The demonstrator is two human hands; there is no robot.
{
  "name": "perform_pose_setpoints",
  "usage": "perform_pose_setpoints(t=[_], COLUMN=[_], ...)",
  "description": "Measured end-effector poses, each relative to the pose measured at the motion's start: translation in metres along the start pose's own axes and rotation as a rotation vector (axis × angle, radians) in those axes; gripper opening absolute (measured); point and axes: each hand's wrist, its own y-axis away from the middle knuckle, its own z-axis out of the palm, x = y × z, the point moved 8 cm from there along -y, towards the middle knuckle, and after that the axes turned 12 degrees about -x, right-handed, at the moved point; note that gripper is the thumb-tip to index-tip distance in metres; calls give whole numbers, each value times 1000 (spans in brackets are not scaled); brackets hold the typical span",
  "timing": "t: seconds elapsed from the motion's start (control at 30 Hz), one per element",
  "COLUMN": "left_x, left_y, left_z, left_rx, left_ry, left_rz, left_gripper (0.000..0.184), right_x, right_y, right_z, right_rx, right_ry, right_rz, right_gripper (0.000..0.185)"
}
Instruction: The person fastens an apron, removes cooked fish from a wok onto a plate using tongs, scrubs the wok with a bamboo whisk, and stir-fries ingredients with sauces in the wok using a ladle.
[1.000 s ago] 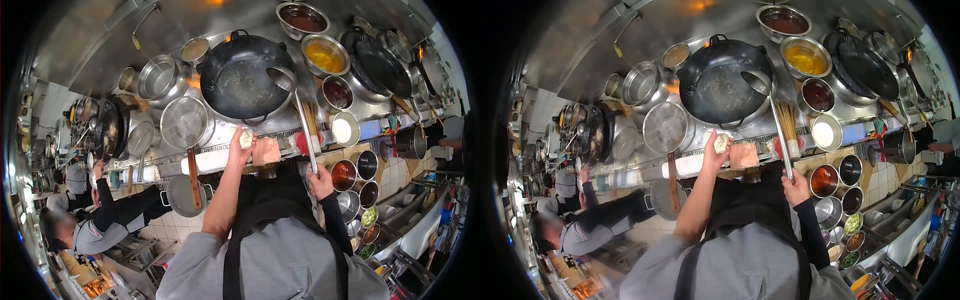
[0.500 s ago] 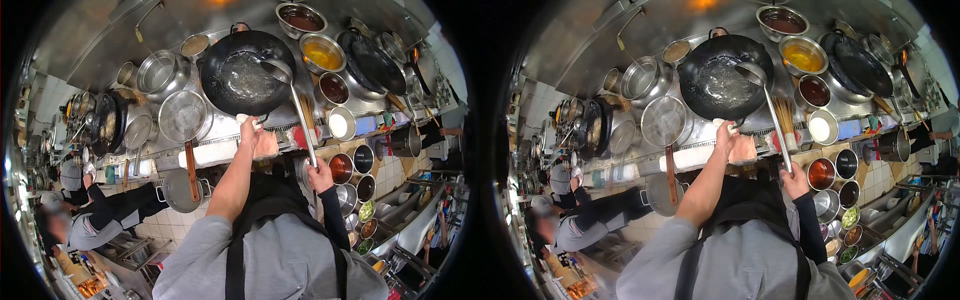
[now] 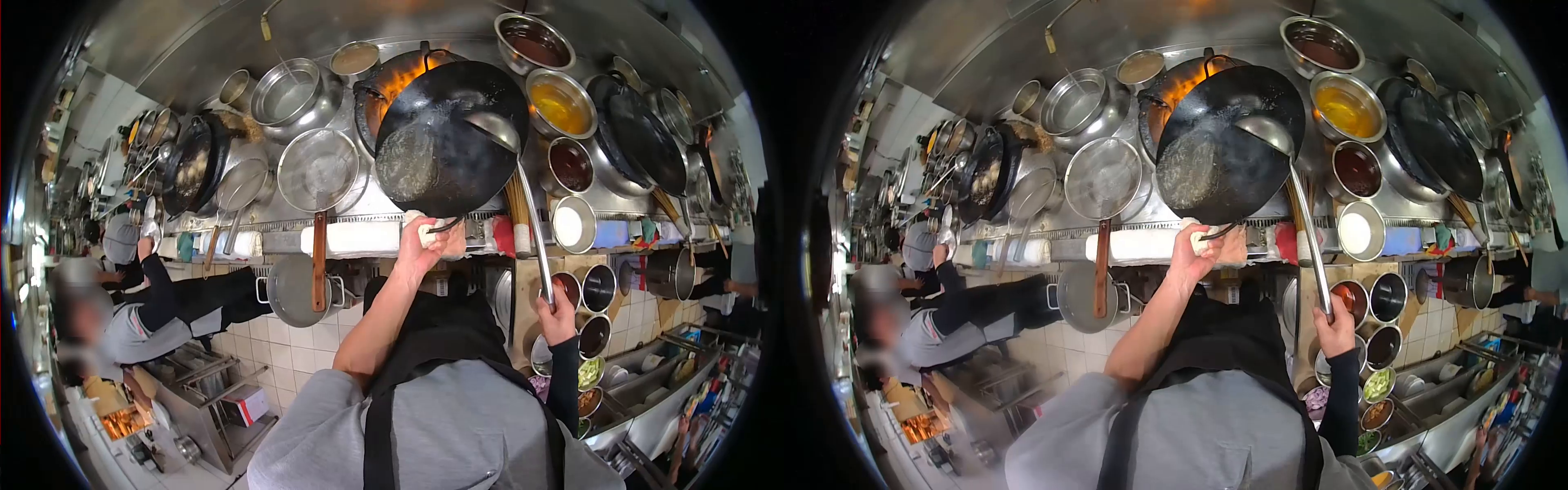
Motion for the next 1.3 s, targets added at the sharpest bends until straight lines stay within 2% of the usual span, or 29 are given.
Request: perform_pose_setpoints(t=[0.03, 0.2, 0.23, 0.33, 0.37, 0.47, 0.6, 0.63, 0.77, 0.87, 0.93, 0.97, 1.0, 1.03, 1.07, 1.1, 1.13, 1.17, 1.3], left_x=[-1, -13, -15, -16, -15, -10, 0, 3, 14, 19, 28, 35, 41, 53, 58, 62, 68, 79, 86], left_y=[1, -3, -2, 4, 4, 11, 23, 26, 35, 43, 34, 30, 27, 20, 8, -6, -15, -14, -67], left_z=[-7, -56, -55, -46, -49, -66, -75, -74, -80, -72, -67, -55, -43, -42, -39, -37, -34, -18, -51], left_rx=[-19, -130, -109, -124, -186, -113, -323, -300, -413, -375, -290, -289, -287, -117, -105, -94, -82, -19, 118], left_ry=[-8, -62, -45, -87, -96, -62, -34, -64, -150, -103, -93, -85, -76, -110, -131, -152, -173, -254, -391], left_rz=[14, -1, 21, -8, -67, -110, -249, -223, -392, -483, -347, -280, -213, -115, -79, -44, -9, 56, 45], left_gripper=[26, 32, 27, 33, 37, 38, 43, 42, 42, 41, 39, 39, 39, 33, 30, 26, 22, 14, 8], right_x=[8, -16, -20, -41, -49, -71, -116, -125, -161, -162, -156, -155, -123, -120, -121, -114, -108, -133, -190], right_y=[2, -1, -2, -7, -9, -6, 2, 4, 6, 5, -2, -10, -19, -30, -47, -68, -90, -108, -194], right_z=[-3, -15, -17, -23, -22, -19, -12, -9, 8, 18, 25, 31, 34, 45, 56, 70, 90, 111, 198], right_rx=[-23, -4, -4, -36, -39, -62, -51, -72, -88, -12, 71, 83, 55, 52, 51, 66, -30, -87, -488], right_ry=[-2, 197, 210, 226, 241, 270, 364, 387, 434, 477, 503, 431, 353, 335, 317, 171, -166, -324, -1004], right_rz=[65, -56, -71, -85, -114, -109, -180, -164, -198, -213, -157, -127, -30, -48, -69, -79, -4, 188, 145], right_gripper=[26, 30, 31, 33, 33, 34, 36, 36, 37, 35, 33, 29, 24, 22, 21, 20, 24, 28, 33])
